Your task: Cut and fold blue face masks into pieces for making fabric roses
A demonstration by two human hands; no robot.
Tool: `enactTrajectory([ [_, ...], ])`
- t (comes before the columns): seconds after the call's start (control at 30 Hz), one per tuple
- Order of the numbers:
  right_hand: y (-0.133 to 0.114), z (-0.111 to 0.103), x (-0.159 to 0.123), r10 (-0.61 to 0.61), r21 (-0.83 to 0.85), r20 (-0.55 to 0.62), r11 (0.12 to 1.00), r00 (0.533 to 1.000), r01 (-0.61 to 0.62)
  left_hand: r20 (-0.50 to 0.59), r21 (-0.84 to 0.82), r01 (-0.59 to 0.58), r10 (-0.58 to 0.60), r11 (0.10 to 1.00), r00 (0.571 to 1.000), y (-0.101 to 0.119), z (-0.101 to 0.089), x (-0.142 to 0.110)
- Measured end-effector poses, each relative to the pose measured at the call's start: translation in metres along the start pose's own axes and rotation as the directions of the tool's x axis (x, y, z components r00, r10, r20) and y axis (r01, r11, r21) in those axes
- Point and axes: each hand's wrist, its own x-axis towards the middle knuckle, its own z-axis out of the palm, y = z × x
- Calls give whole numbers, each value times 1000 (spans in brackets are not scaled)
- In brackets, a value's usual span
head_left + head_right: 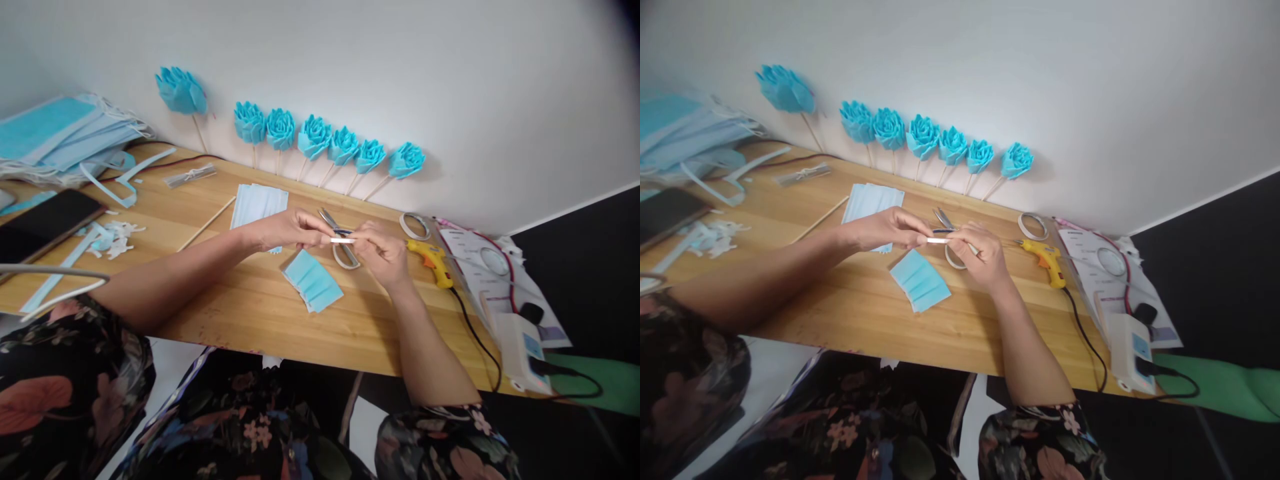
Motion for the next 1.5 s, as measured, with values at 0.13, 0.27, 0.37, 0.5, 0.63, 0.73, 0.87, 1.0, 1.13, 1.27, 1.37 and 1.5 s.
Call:
enactTrajectory([
  [0.13, 1, 4, -2, 87, 114, -5, 990, 996, -86, -6, -86, 7, -7, 996, 1000, 2, 1, -1],
  [0.27, 8, 7, -5, 112, 368, -62, 926, 992, -82, 33, -304, -13, 24, 953, 999, 3, 2, -2],
  [0.37, 10, 8, -4, 139, 398, -73, 912, 988, -99, 52, -360, -10, 31, 933, 998, 1, 2, -2],
  [0.5, 10, 8, -3, 102, 372, -45, 925, 994, -79, 65, -309, 13, 7, 951, 998, -2, 1, -1],
  [0.63, 8, 5, -4, 74, 298, -18, 952, 997, -66, 50, -193, 33, -24, 981, 998, -3, -2, 0],
  [0.73, 2, 3, -3, 61, 222, 24, 973, 998, -65, 59, -119, 54, -47, 991, 997, 0, -3, 0],
  [0.87, -8, 6, 0, 41, 91, 51, 995, 998, -45, 64, -83, 95, -90, 992, 994, 0, 1, 1],
  [1.0, -4, 12, 0, 182, 63, 35, 981, 983, -184, -20, -140, 132, -136, 981, 991, -2, 5, 1],
  [1.13, 11, 16, 0, 274, 379, -11, 891, 962, -249, -98, -289, 56, -88, 956, 991, 0, 8, -6],
  [1.27, 14, 15, 3, 281, 617, -4, 756, 960, -219, -104, -386, 0, -44, 923, 994, 1, 14, -15],
  [1.37, 10, 14, 4, 297, 647, 34, 722, 954, -247, -56, -398, 44, -72, 916, 996, 0, 19, -19],
  [1.5, 12, 15, 2, 309, 669, 63, 693, 949, -270, -38, -354, 122, -144, 927, 989, 4, 21, -21],
])
